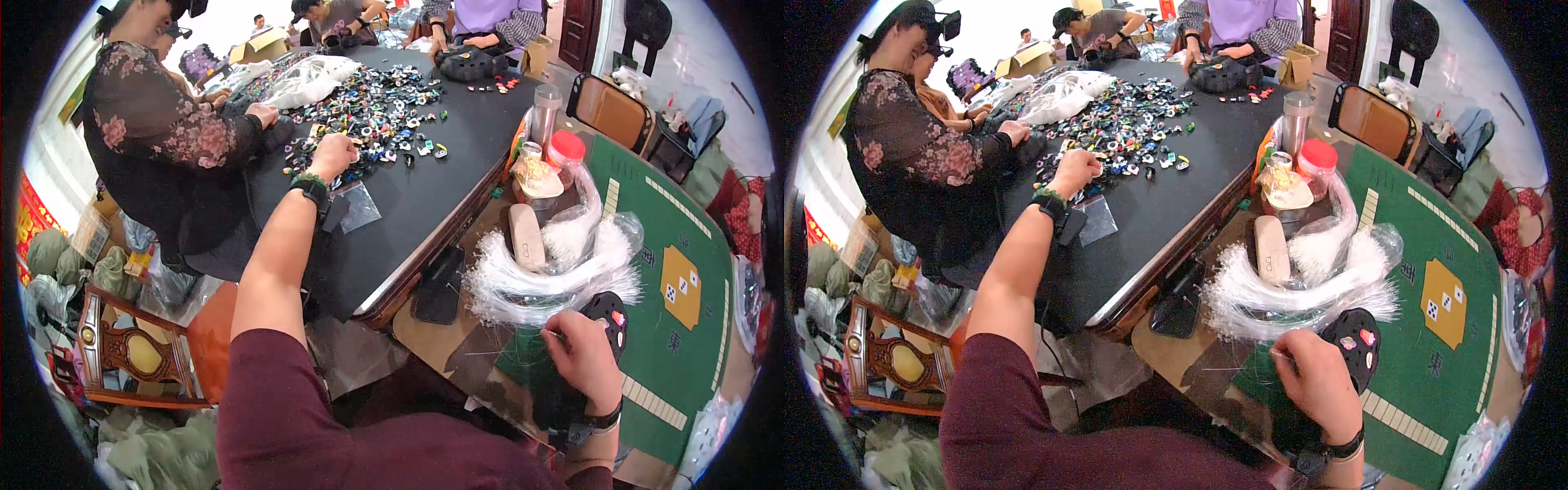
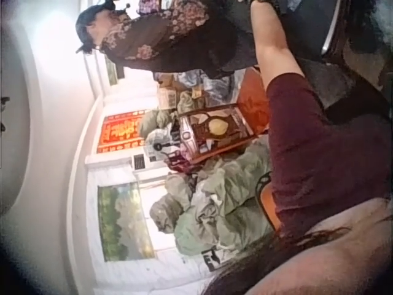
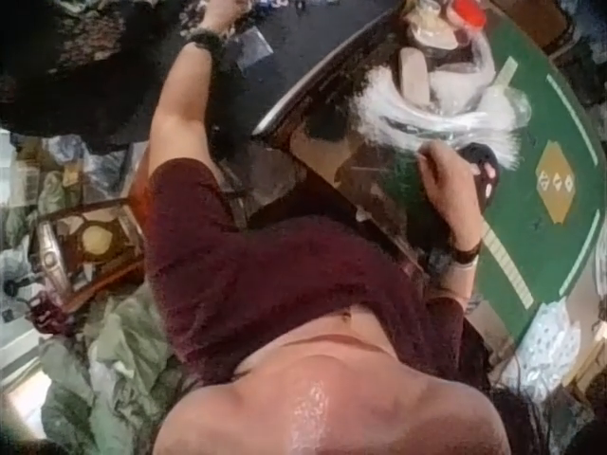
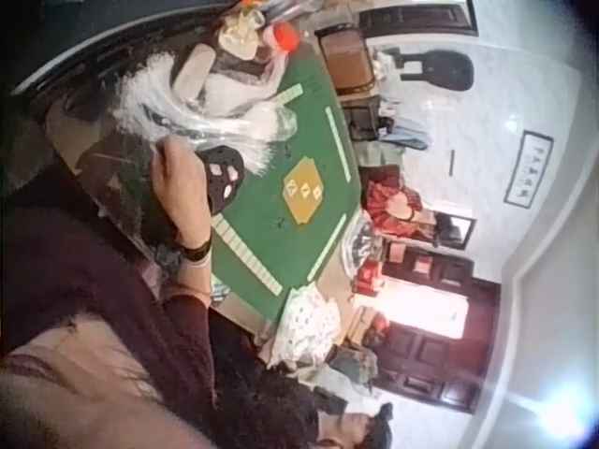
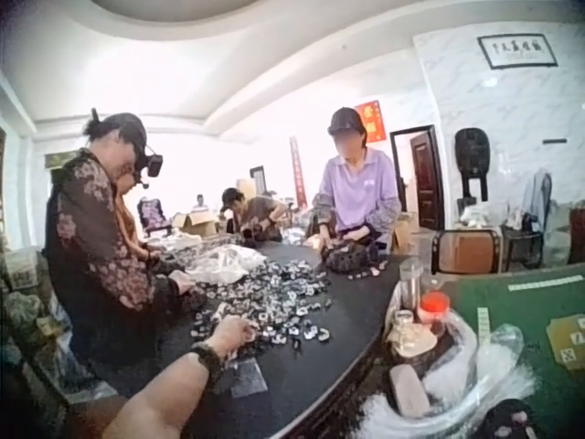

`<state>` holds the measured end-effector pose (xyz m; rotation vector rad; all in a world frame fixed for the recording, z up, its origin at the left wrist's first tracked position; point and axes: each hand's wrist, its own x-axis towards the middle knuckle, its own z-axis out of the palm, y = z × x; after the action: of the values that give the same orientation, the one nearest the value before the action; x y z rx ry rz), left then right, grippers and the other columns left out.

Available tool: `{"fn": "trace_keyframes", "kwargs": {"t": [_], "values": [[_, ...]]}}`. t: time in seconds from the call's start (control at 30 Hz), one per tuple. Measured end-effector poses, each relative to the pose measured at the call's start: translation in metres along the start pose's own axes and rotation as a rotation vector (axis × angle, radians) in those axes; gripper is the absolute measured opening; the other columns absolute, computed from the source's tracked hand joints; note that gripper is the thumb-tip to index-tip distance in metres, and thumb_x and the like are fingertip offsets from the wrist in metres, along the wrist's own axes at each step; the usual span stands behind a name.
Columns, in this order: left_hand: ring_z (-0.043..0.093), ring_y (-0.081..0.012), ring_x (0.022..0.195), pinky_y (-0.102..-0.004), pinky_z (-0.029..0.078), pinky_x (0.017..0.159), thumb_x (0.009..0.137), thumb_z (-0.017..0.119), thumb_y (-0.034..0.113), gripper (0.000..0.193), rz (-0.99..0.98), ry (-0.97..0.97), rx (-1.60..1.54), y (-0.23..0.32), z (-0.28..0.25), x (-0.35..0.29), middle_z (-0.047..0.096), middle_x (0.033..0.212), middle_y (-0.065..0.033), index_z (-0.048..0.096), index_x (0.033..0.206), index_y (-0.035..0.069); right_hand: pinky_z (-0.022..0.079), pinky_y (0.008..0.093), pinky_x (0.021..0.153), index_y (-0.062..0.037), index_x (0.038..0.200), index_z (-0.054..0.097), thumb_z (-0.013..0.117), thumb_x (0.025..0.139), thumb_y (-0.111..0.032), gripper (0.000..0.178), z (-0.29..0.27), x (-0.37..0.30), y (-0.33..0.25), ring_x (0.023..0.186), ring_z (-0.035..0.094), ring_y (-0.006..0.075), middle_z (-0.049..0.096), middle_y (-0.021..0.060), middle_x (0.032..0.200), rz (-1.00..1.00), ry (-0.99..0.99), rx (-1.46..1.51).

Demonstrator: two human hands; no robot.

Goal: Attaching decorative charms and pins to black clogs.

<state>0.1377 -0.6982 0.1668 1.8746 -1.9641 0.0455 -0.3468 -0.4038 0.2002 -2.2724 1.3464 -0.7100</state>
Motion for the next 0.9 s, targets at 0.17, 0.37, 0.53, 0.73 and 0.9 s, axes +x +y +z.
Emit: {"fn": "trace_keyframes", "kwargs": {"t": [0.17,0.37,0.53,0.73,0.9], "values": [[0.066,-0.0331,0.085,-0.0429,0.051,0.078,0.070,0.079,0.019,0.017,0.040,0.135,0.076,0.003,-0.004,-0.012,0.068,0.082,-0.0166,0.071,0.076,0.005,0.048,0.0429,0.067,-0.0004,0.087,0.055,0.065,0.082,-0.004,0.011,0.000,-0.001,0.000,0.076,0.061,0.0365,0.060,0.0165,0.080,-0.007,-0.001,-0.002],[0.066,-0.0275,0.068,-0.0373,0.051,0.065,0.072,0.076,0.014,0.015,0.066,0.312,-0.233,0.032,-0.023,-0.007,0.066,0.071,-0.0141,0.068,0.075,0.002,0.048,0.0432,0.067,-0.0006,0.088,0.056,0.064,0.083,-0.005,0.011,-0.001,-0.003,0.003,0.075,0.061,0.0368,0.060,0.0169,0.080,-0.022,0.017,0.015],[0.067,-0.0145,0.071,-0.0224,0.051,0.060,0.083,0.071,0.003,0.021,-0.003,0.167,-0.869,0.097,-0.048,-0.026,0.069,0.078,-0.0114,0.059,0.099,-0.004,0.049,0.0444,0.068,-0.0014,0.090,0.056,0.063,0.084,-0.006,0.010,-0.001,-0.005,0.005,0.077,0.061,0.0382,0.060,0.0182,0.081,-0.063,0.004,0.014],[0.069,-0.0212,0.086,-0.0253,0.054,0.074,0.088,0.064,-0.003,0.041,0.069,0.055,-1.325,0.179,-0.048,-0.067,0.068,0.096,-0.0177,0.046,0.125,-0.005,0.050,0.0436,0.066,-0.0022,0.089,0.054,0.062,0.085,-0.008,0.010,-0.002,-0.008,0.008,0.076,0.060,0.0375,0.059,0.0167,0.080,-0.105,0.029,0.029],[0.069,-0.0264,0.094,-0.0320,0.057,0.087,0.088,0.061,-0.007,0.048,0.062,-0.054,-1.483,0.214,-0.046,-0.093,0.066,0.103,-0.0212,0.042,0.132,-0.007,0.049,0.0433,0.066,-0.0024,0.089,0.053,0.061,0.086,-0.007,0.010,-0.003,-0.008,0.009,0.076,0.060,0.0371,0.058,0.0159,0.080,-0.145,0.044,-0.010]]}}
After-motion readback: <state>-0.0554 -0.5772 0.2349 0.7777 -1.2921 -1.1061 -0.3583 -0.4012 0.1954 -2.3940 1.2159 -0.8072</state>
